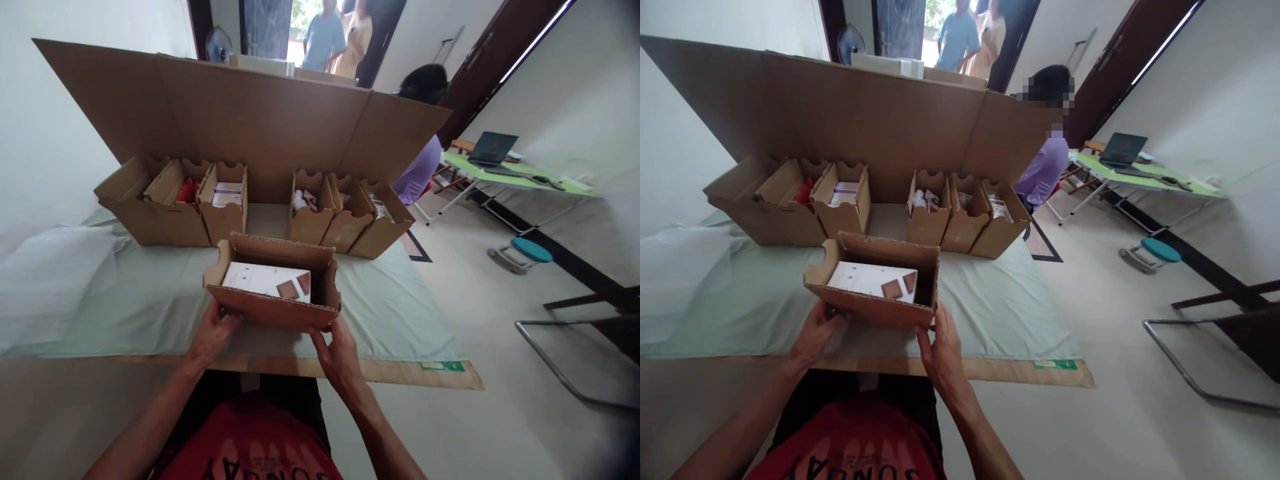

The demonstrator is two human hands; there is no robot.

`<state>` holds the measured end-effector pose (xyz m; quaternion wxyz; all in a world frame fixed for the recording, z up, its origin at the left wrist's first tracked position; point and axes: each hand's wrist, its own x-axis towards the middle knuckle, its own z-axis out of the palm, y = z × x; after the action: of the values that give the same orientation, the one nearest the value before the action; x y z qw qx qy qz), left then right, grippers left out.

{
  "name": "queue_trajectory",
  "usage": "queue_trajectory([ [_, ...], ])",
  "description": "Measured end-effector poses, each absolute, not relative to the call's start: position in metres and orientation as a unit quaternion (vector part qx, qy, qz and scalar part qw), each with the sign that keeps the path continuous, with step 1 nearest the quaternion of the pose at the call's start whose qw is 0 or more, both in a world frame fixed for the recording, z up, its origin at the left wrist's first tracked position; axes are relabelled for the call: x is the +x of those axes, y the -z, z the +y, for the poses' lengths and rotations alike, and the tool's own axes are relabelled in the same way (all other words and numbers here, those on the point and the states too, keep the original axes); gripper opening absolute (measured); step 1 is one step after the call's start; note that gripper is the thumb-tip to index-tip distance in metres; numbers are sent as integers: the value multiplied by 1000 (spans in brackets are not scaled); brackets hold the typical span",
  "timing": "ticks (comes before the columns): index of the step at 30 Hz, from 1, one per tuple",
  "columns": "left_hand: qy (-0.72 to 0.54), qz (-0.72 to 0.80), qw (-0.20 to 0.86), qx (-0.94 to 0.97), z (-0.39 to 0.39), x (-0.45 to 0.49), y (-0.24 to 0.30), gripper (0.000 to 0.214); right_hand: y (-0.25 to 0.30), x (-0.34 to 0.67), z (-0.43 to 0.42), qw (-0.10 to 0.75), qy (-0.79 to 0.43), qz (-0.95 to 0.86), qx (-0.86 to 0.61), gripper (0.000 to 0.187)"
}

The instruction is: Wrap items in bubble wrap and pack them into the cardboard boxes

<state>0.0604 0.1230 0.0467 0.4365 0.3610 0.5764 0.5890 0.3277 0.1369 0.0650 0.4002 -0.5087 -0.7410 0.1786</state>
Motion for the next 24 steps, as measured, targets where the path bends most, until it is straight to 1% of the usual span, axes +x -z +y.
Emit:
queue_trajectory([
  [3, -629, 582, 398, 328, 131, 48, -53, 53, -76, 308, 155, 408, -160, -761, -479, 45],
  [5, -630, 586, 388, 330, 137, 51, -56, 52, -83, 308, 167, 407, -148, -769, -469, 47],
  [9, -588, 584, 407, 384, 150, 70, -59, 47, -89, 329, 181, 395, -187, -745, -505, 40],
  [13, -580, 576, 397, 419, 179, 73, -59, 43, -78, 337, 191, 404, -223, -713, -528, 34],
  [18, -573, 565, 372, 462, 226, 65, -52, 49, -57, 327, 227, 430, -246, -665, -559, 30],
  [24, -573, 560, 344, 490, 263, 77, -31, 59, -44, 335, 270, 415, -253, -650, -584, 36],
])
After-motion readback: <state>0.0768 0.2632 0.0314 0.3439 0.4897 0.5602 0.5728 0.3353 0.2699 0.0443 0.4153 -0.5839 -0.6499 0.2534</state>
